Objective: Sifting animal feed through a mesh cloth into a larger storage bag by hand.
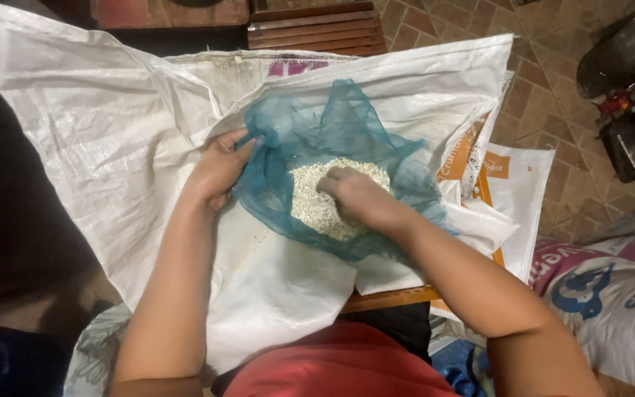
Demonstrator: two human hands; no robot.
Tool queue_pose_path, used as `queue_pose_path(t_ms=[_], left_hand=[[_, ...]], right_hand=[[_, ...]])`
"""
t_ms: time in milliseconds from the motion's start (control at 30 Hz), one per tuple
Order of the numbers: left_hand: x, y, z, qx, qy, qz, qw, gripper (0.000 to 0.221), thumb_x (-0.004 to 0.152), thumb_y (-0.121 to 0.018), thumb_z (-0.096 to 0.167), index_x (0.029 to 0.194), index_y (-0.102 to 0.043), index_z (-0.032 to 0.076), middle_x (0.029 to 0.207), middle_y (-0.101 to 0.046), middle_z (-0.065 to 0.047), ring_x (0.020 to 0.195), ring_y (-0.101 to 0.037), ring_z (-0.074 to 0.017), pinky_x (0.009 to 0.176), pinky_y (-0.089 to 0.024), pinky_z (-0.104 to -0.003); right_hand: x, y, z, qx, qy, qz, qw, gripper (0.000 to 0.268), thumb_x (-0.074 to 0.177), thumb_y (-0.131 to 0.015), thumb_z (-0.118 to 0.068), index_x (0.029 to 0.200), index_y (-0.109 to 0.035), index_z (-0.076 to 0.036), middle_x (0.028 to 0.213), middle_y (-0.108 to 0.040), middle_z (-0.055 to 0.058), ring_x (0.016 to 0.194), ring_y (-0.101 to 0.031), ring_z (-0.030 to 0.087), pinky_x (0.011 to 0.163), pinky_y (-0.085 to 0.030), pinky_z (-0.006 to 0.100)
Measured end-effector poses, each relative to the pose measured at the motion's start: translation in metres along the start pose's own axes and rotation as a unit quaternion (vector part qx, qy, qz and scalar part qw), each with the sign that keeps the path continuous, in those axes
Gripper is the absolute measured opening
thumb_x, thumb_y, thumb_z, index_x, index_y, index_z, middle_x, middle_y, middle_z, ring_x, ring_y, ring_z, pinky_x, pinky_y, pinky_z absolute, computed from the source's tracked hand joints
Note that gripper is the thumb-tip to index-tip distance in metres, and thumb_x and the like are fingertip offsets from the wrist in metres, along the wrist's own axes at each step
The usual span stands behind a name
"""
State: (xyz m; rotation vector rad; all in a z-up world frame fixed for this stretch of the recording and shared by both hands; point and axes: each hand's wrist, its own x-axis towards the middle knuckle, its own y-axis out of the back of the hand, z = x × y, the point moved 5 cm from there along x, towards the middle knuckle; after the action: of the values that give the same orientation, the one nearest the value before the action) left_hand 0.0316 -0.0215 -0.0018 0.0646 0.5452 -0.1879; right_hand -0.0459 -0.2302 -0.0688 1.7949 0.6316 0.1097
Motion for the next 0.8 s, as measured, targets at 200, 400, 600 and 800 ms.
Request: queue_pose_path(t_ms=[200, 400, 600, 800], left_hand=[[0.0, 0.002, -0.002, 0.117, -0.015, 0.029, 0.993, 0.042, 0.097, -0.066, 0.036, 0.133, -0.07, 0.014, 0.108, -0.072, -0.019, 0.102, -0.071, -0.0316, 0.087, -0.059, -0.043], [0.006, 0.004, -0.008, 0.022, -0.023, 0.008, 0.999, 0.034, 0.097, -0.067, 0.024, 0.128, -0.071, 0.01, 0.09, -0.074, -0.013, 0.076, -0.076, -0.0196, 0.067, -0.066, -0.034], [0.005, 0.007, -0.005, -0.008, -0.023, 0.004, 1.0, 0.032, 0.098, -0.067, 0.021, 0.127, -0.071, 0.008, 0.09, -0.075, -0.014, 0.076, -0.078, -0.0208, 0.068, -0.067, -0.035], [0.009, 0.01, -0.01, -0.011, -0.021, -0.009, 1.0, 0.031, 0.097, -0.067, 0.021, 0.126, -0.071, 0.009, 0.087, -0.075, -0.012, 0.073, -0.078, -0.0195, 0.066, -0.068, -0.034]], right_hand=[[-0.003, 0.036, 0.0, 0.135, 0.005, 0.11, 0.985, 0.037, 0.093, -0.057, -0.005, 0.129, -0.063, 0.001, 0.118, -0.069, 0.027, 0.113, -0.064, 0.045, 0.098, -0.049, 0.056], [-0.005, 0.077, -0.033, 0.128, 0.007, 0.09, 0.988, 0.041, 0.099, -0.061, -0.031, 0.134, -0.062, -0.01, 0.124, -0.068, 0.021, 0.119, -0.061, 0.042, 0.099, -0.05, 0.054], [-0.025, -0.003, 0.001, -0.179, -0.078, 0.0, 0.981, 0.105, 0.075, -0.081, -0.052, 0.161, -0.023, -0.033, 0.146, -0.046, 0.02, 0.129, -0.053, 0.041, 0.078, -0.058, 0.056], [-0.023, -0.02, -0.007, -0.254, -0.011, 0.115, 0.96, 0.066, 0.084, -0.072, -0.018, 0.144, -0.045, -0.014, 0.122, -0.058, 0.022, 0.096, -0.07, 0.035, 0.057, -0.061, 0.035]])
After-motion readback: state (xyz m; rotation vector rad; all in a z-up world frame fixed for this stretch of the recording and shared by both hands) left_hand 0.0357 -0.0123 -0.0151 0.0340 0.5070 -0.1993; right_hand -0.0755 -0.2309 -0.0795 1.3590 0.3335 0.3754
